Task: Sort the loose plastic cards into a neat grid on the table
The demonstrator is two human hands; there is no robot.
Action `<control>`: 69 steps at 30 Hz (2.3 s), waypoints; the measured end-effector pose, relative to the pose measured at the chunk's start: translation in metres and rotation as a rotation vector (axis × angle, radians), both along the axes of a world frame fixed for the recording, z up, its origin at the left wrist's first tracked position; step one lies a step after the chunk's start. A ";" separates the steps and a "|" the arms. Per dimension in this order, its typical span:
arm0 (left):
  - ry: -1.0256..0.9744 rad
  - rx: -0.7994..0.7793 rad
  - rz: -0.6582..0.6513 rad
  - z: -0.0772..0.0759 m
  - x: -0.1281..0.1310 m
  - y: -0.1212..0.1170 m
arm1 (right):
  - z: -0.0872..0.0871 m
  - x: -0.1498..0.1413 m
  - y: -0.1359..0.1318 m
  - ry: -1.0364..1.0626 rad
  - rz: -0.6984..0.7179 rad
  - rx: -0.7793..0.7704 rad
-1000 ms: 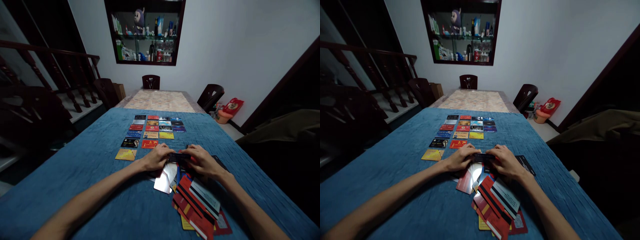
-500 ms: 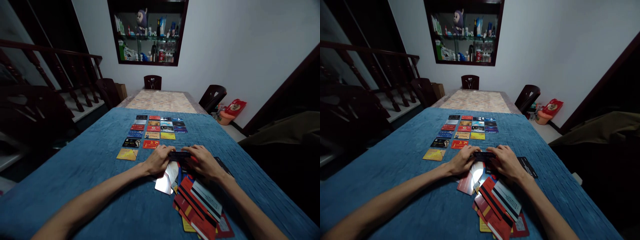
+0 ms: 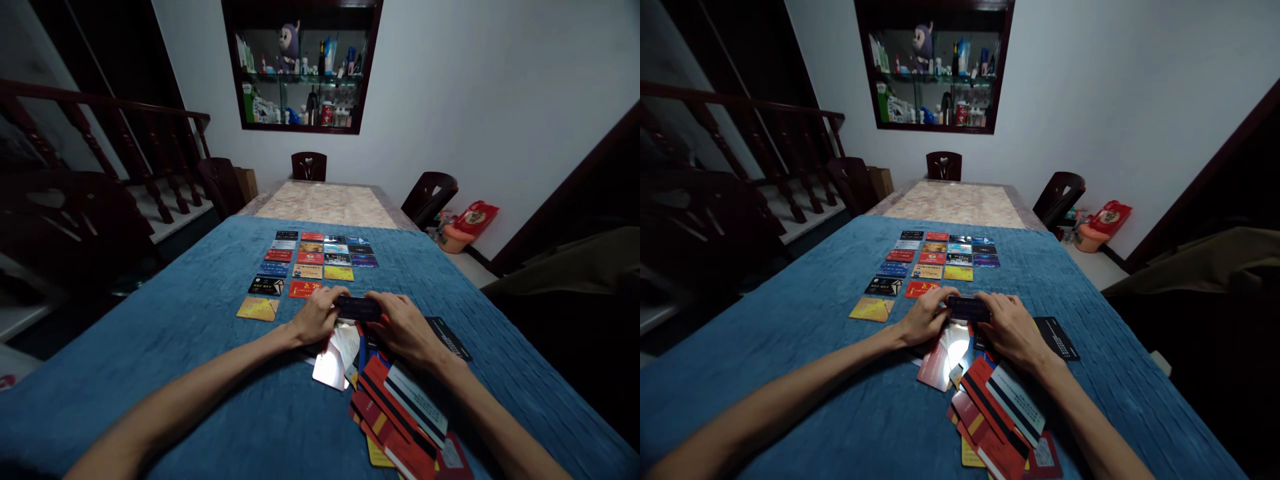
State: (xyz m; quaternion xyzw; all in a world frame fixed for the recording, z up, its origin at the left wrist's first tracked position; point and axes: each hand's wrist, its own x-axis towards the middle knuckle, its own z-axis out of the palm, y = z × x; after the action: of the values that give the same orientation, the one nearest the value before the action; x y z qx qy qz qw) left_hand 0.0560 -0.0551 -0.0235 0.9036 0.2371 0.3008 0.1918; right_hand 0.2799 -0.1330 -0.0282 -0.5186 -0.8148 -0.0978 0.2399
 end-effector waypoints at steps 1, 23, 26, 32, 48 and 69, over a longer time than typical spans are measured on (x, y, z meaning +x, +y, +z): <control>-0.003 -0.006 0.002 0.001 0.000 0.000 | -0.001 0.000 0.000 -0.004 -0.001 0.017; 0.076 0.252 0.002 0.010 -0.011 -0.002 | 0.008 -0.016 -0.006 0.058 -0.045 0.274; 0.071 0.300 0.016 0.011 -0.015 -0.001 | 0.010 -0.020 -0.007 0.067 -0.038 0.277; 0.119 0.429 0.009 0.015 -0.032 0.005 | 0.014 -0.029 -0.004 0.066 -0.002 0.263; 0.225 0.429 0.109 0.036 -0.089 0.038 | 0.024 -0.069 0.053 0.102 0.118 0.114; 0.291 0.113 0.249 0.017 -0.156 0.140 | 0.022 -0.148 0.165 -0.020 0.045 -0.224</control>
State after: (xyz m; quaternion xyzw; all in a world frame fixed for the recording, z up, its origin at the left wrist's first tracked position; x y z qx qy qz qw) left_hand -0.0997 0.0844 -0.0061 0.9106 0.3549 0.2013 0.0660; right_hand 0.1318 0.0319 -0.0058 -0.5227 -0.8345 -0.0058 0.1741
